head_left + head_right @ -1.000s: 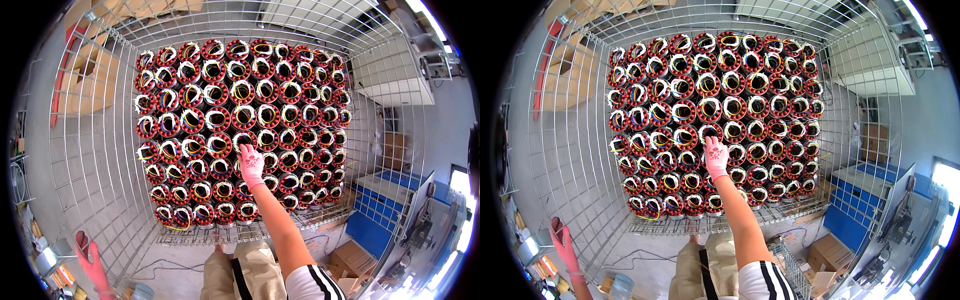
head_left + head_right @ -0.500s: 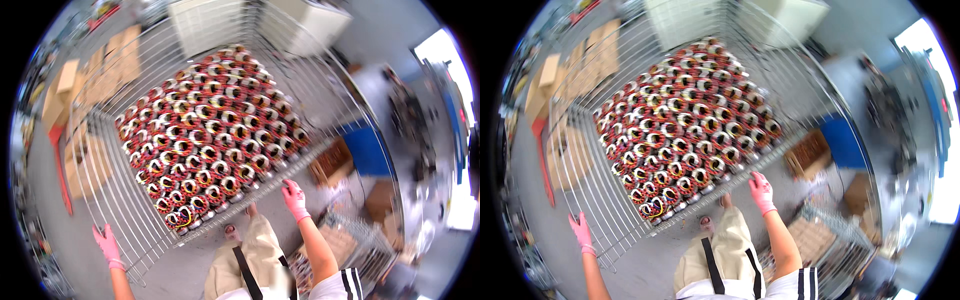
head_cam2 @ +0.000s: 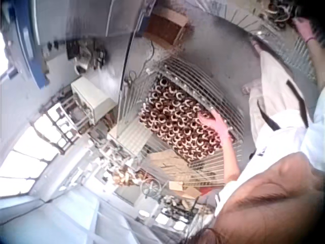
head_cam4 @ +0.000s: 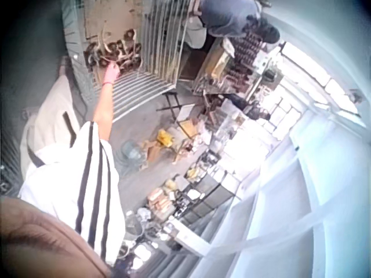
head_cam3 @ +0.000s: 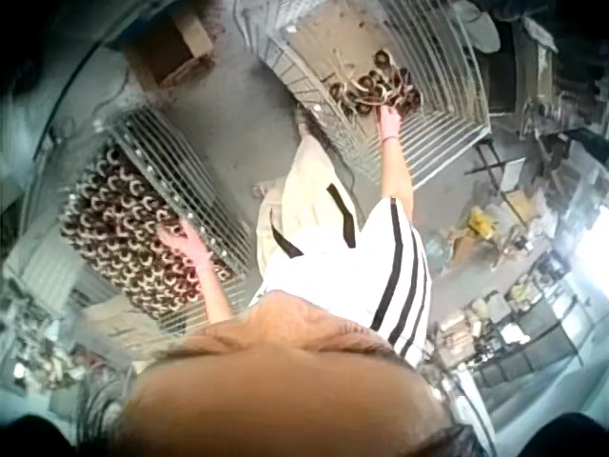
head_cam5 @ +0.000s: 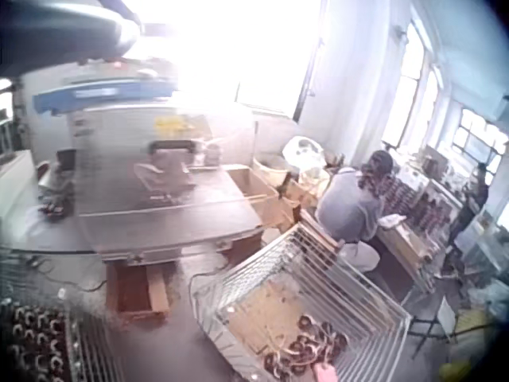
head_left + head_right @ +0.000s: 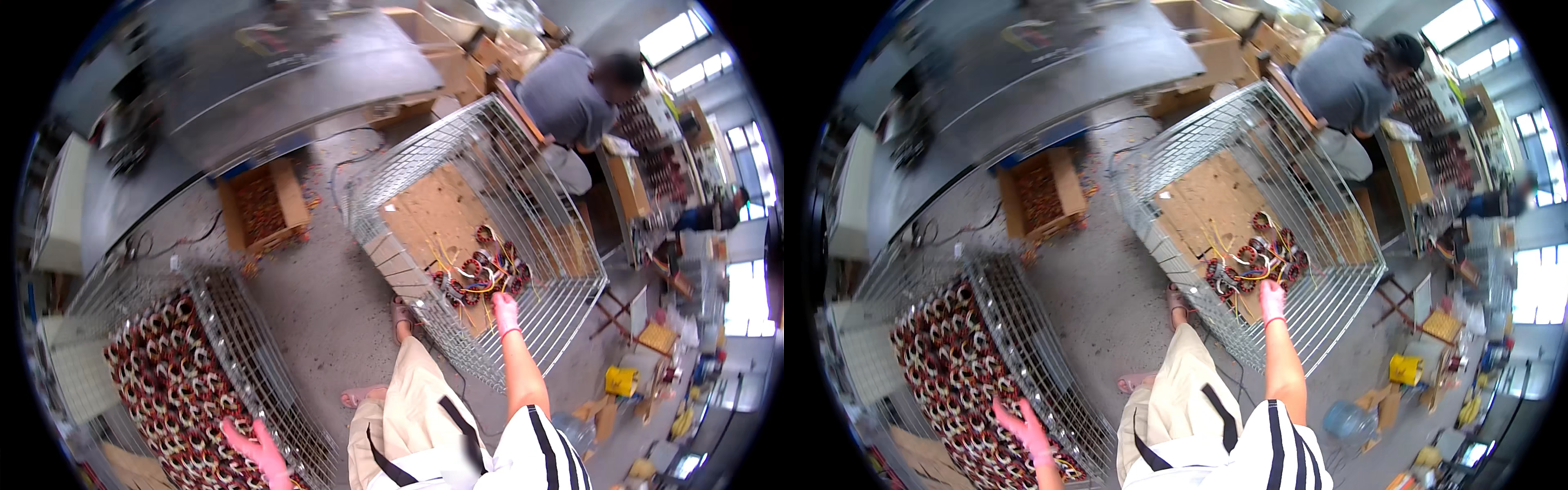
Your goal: The person takes motor stators from a wire bin, places them into a machine for processing, and then stacks the processed components into another wire bin.
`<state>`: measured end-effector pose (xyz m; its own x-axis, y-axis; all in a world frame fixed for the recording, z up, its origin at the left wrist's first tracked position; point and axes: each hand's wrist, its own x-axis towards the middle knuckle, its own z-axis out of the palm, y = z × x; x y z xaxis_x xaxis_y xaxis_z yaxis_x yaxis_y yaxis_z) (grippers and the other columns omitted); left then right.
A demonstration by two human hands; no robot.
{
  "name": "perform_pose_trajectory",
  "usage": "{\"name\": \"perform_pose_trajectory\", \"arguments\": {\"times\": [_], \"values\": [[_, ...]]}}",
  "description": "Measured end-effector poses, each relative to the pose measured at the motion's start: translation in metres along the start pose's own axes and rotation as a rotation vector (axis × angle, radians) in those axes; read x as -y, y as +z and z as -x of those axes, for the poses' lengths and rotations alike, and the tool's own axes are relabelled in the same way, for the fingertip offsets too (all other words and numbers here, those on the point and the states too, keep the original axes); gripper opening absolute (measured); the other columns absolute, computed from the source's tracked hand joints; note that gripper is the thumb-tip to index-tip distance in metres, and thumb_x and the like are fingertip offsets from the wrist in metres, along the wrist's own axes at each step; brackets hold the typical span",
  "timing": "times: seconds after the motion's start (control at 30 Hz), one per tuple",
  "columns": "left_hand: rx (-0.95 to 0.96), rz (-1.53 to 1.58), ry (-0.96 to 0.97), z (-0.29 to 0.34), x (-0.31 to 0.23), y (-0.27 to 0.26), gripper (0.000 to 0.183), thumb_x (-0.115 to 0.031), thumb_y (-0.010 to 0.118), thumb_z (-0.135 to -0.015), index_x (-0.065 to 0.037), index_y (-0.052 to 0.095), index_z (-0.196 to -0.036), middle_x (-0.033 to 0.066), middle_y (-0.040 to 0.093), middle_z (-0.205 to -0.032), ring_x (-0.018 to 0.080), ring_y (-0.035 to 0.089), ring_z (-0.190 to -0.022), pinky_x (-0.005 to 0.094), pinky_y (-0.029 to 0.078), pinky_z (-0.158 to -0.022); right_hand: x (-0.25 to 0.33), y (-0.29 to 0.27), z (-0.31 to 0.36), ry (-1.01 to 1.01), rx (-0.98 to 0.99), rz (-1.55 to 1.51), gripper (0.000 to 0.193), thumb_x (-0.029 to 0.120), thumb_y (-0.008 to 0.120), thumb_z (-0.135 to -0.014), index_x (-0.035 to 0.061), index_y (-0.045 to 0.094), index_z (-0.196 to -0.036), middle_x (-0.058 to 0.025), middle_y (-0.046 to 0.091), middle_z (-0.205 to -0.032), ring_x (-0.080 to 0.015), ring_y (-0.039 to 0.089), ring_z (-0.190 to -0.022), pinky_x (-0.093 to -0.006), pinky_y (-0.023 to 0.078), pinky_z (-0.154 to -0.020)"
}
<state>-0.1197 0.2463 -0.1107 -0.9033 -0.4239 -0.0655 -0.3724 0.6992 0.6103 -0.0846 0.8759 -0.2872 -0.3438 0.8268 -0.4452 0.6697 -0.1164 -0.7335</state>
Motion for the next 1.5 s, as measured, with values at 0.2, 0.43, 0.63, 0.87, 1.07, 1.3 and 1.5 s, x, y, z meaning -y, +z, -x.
{"name": "perform_pose_trajectory", "arguments": {"times": [0.2, 0.43, 0.63, 0.87, 1.07, 1.3, 1.5], "values": [[0.295, 0.015, 0.576, -0.108, -0.240, 0.228, 0.062, -0.025, 0.061, -0.091, 0.001, 0.034, -0.141, 0.0187, 0.028, -0.149, 0.0347, 0.030, -0.136, 0.0449, 0.024, -0.113, -0.039, 0.064, -0.033, 0.249, 0.408, 0.519, 0.043, 0.039, 0.058, -0.082, 0.0050, 0.067, -0.108, -0.0156, 0.069, -0.094, -0.0275, 0.066, -0.091, -0.0370, 0.050, -0.084], [0.164, -0.353, 0.856, -0.146, -0.350, 0.409, 0.067, -0.034, 0.061, -0.091, -0.001, 0.034, -0.142, 0.0209, 0.027, -0.148, 0.0392, 0.027, -0.136, 0.0513, 0.024, -0.111, -0.105, 0.166, -0.131, 0.167, 0.165, 0.742, 0.065, 0.048, 0.066, -0.073, 0.0061, 0.055, -0.120, -0.0175, 0.058, -0.118, -0.0305, 0.056, -0.113, -0.0401, 0.046, -0.094], [0.139, -0.445, 0.839, -0.144, -0.345, 0.432, 0.062, -0.033, 0.063, -0.090, -0.007, 0.040, -0.141, 0.0197, 0.022, -0.151, 0.0357, 0.022, -0.139, 0.0488, 0.020, -0.113, -0.112, 0.228, -0.185, 0.149, 0.169, 1.125, 0.083, 0.060, 0.075, -0.063, 0.0041, 0.048, -0.118, -0.0128, 0.051, -0.116, -0.0302, 0.051, -0.111, -0.0412, 0.046, -0.087], [0.158, -0.437, 0.822, -0.139, -0.358, 0.433, 0.061, -0.032, 0.067, -0.087, -0.008, 0.044, -0.139, 0.0194, 0.020, -0.152, 0.0351, 0.019, -0.141, 0.0477, 0.016, -0.114, -0.125, 0.196, -0.193, 0.121, 0.137, 0.887, 0.049, 0.033, 0.071, -0.072, 0.0007, 0.052, -0.103, -0.0194, 0.059, -0.107, -0.0321, 0.061, -0.098, -0.0403, 0.051, -0.079], [0.223, -0.461, 0.836, -0.136, -0.355, 0.396, 0.064, -0.037, 0.066, -0.086, -0.007, 0.044, -0.138, 0.0200, 0.027, -0.149, 0.0378, 0.020, -0.139, 0.0514, 0.016, -0.113, 0.003, 0.115, -0.090, 0.828, 0.700, -0.878, 0.035, 0.015, 0.064, -0.086, 0.0029, 0.057, -0.118, -0.0010, 0.064, -0.107, -0.0126, 0.061, -0.093, -0.0301, 0.052, -0.079], [1.407, 0.849, -0.650, -0.014, -0.340, 0.233, 0.059, -0.043, 0.051, -0.097, 0.004, 0.046, -0.133, 0.0140, 0.053, -0.132, 0.0226, 0.053, -0.120, 0.0375, 0.042, -0.102, 0.209, 0.065, 0.089, 0.326, 1.432, -0.744, 0.043, 0.010, 0.062, -0.090, 0.0016, 0.051, -0.131, -0.0065, 0.059, -0.122, -0.0153, 0.058, -0.106, -0.0292, 0.048, -0.094], [1.033, 0.986, -0.139, -0.042, -0.321, 0.082, 0.036, -0.023, 0.044, -0.102, 0.002, 0.052, -0.127, 0.0081, 0.060, -0.120, 0.0126, 0.057, -0.105, 0.0293, 0.046, -0.095, 0.321, 0.048, 0.204, -0.079, 1.368, 0.245, 0.045, 0.024, 0.053, -0.094, 0.0039, 0.047, -0.134, -0.0137, 0.062, -0.120, -0.0163, 0.061, -0.103, -0.0302, 0.049, -0.088]]}}
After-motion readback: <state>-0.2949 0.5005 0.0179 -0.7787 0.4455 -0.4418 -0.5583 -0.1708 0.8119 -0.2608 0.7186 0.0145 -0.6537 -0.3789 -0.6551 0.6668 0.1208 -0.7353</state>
